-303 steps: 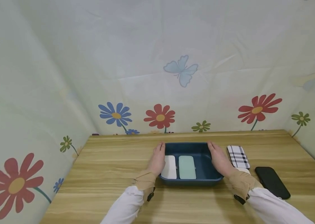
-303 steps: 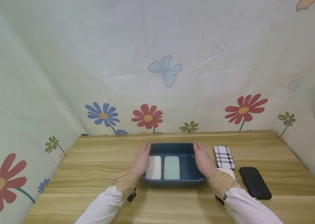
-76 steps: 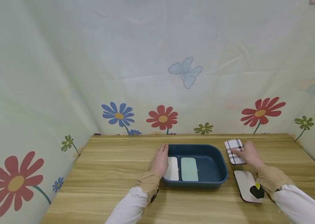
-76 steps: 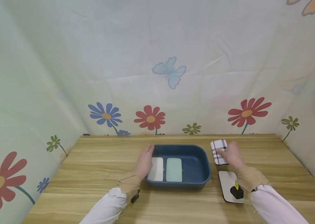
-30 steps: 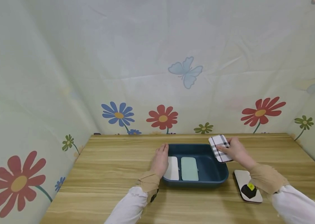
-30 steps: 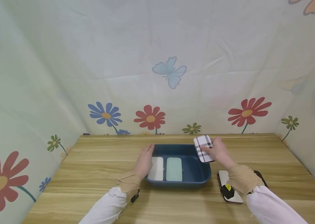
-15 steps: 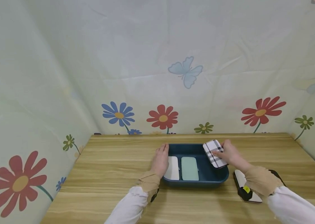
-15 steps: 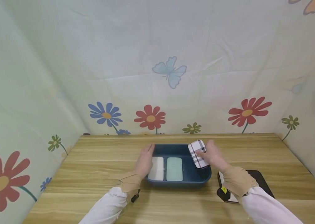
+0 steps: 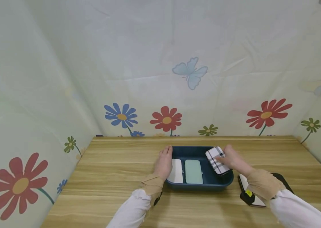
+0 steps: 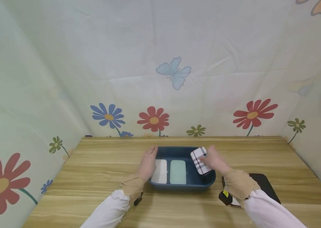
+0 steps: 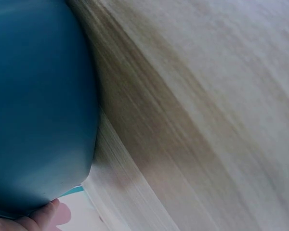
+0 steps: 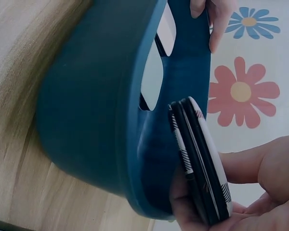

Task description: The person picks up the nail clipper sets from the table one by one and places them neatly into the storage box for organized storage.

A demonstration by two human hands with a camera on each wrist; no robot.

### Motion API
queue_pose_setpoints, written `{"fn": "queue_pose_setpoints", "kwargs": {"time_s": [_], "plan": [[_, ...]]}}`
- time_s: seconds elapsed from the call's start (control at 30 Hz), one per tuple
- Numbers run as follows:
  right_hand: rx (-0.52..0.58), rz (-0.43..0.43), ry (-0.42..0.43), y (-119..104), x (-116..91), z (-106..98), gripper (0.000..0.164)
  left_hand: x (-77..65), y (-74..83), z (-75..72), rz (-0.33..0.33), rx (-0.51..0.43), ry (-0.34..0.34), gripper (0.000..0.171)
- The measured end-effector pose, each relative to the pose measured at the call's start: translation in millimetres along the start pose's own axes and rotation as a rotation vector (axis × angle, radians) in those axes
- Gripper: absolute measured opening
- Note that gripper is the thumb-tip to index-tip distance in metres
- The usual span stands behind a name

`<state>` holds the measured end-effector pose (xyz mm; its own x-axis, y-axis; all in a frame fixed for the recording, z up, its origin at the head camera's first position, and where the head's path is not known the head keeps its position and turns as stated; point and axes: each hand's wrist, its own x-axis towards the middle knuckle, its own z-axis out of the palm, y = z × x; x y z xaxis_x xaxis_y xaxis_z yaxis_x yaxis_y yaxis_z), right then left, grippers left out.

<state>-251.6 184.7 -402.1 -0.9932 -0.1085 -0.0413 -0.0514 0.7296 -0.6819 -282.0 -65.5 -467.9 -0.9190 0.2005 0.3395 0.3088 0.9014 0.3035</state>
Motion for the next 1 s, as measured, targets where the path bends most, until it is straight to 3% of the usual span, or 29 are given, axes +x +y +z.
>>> {"fn": "queue_pose_setpoints", "kwargs": {"time_s": [0.27,0.37,0.87,1.0], "plan": [[-0.119,0.016,-0.027,-4,5,4,0.027,-1.5,0.8,-0.7,0.007,0.01,0.021,0.046],[-0.155,-0.001,-0.029,-4,6,6,0.021,-1.9,0.6,-0.6,0.007,0.008,0.02,0.046],[-0.227,0.012,-0.059,-8,11,18,0.029,-2.2,-1.2,0.0,0.011,0.001,0.031,0.047],[-0.198,0.026,-0.076,-9,11,22,0.018,-2.4,-0.4,-1.0,0.007,0.002,0.029,0.047]]}}
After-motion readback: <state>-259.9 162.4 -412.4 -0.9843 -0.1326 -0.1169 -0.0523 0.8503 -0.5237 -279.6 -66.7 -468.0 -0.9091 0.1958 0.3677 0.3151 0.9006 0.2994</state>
